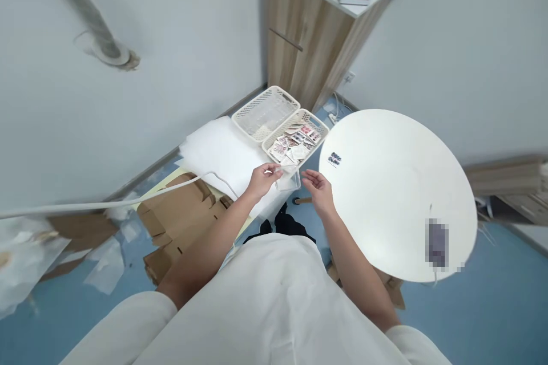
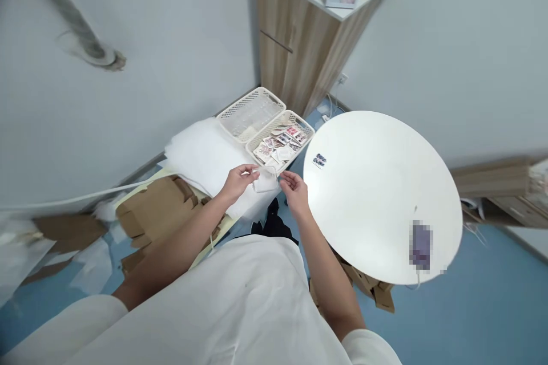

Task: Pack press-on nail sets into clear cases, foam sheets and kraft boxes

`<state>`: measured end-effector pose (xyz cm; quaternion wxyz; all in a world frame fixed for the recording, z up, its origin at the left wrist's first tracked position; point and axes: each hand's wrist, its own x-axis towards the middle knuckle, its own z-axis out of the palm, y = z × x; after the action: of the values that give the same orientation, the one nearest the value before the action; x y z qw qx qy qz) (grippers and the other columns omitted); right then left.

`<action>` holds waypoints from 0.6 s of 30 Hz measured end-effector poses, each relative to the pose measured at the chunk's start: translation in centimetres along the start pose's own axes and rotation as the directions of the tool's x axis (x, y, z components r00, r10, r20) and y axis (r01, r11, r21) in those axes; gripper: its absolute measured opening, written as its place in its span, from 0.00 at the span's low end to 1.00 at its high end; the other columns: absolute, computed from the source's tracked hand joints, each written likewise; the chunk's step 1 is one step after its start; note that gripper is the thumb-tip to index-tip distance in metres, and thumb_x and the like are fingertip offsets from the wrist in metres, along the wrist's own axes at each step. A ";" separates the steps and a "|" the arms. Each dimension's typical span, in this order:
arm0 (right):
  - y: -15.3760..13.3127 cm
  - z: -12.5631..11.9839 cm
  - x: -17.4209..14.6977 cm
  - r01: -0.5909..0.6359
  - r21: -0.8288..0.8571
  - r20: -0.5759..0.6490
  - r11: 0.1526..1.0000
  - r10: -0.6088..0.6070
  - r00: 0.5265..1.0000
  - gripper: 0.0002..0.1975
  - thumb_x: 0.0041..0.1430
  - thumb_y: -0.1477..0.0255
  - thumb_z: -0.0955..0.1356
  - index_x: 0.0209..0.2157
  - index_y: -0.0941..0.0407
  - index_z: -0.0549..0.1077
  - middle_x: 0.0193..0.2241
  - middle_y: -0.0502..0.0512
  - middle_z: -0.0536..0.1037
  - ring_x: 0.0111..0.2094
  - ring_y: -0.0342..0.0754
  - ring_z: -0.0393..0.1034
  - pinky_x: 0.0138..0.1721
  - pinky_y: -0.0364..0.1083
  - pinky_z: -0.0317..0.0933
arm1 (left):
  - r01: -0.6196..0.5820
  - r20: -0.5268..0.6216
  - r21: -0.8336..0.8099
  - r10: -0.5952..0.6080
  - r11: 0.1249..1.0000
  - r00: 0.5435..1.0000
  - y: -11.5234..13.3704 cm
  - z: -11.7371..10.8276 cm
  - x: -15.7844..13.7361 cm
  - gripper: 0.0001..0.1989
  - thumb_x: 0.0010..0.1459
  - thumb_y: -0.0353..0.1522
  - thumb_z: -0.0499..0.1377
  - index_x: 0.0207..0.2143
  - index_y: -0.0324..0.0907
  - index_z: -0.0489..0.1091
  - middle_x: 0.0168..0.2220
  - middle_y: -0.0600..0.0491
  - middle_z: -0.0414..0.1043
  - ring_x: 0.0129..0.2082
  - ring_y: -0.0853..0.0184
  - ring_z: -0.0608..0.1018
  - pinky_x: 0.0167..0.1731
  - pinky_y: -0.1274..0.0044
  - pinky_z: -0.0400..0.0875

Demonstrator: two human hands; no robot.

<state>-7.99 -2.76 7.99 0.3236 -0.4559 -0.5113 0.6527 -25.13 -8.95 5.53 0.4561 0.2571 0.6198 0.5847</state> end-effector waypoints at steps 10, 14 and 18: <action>1.5 -8.4 -8.8 -0.146 0.153 -0.176 0.977 0.173 0.969 0.23 0.46 0.59 0.70 0.43 0.53 0.68 0.40 0.55 0.75 0.34 0.46 0.72 0.37 0.47 0.64 | 0.137 0.353 0.049 -0.145 0.989 0.924 -0.9 10.3 -3.7 0.19 0.39 0.40 0.66 0.34 0.38 0.73 0.27 0.53 0.71 0.27 0.71 0.71 0.30 0.77 0.67; 1.9 -11.8 -10.3 -0.122 0.160 -0.282 0.980 0.164 0.945 0.23 0.45 0.59 0.70 0.43 0.54 0.68 0.40 0.56 0.75 0.33 0.45 0.71 0.36 0.46 0.63 | 0.165 0.437 0.120 -0.201 0.979 0.877 -1.8 14.1 -4.4 0.20 0.40 0.40 0.66 0.35 0.38 0.73 0.28 0.53 0.70 0.25 0.72 0.70 0.28 0.77 0.65; 2.4 -15.8 -11.0 -0.150 0.178 -0.303 0.972 0.200 0.932 0.23 0.44 0.61 0.71 0.43 0.54 0.67 0.38 0.55 0.75 0.32 0.44 0.71 0.34 0.45 0.62 | 0.151 0.475 0.176 -0.219 0.973 0.852 -2.9 18.3 -4.8 0.19 0.40 0.40 0.66 0.34 0.38 0.73 0.27 0.53 0.70 0.25 0.72 0.70 0.28 0.78 0.64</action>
<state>10.91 -7.25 7.65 0.3761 -0.5731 -0.3584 0.6338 -6.44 -4.62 5.83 0.6345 0.3660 0.5427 0.4109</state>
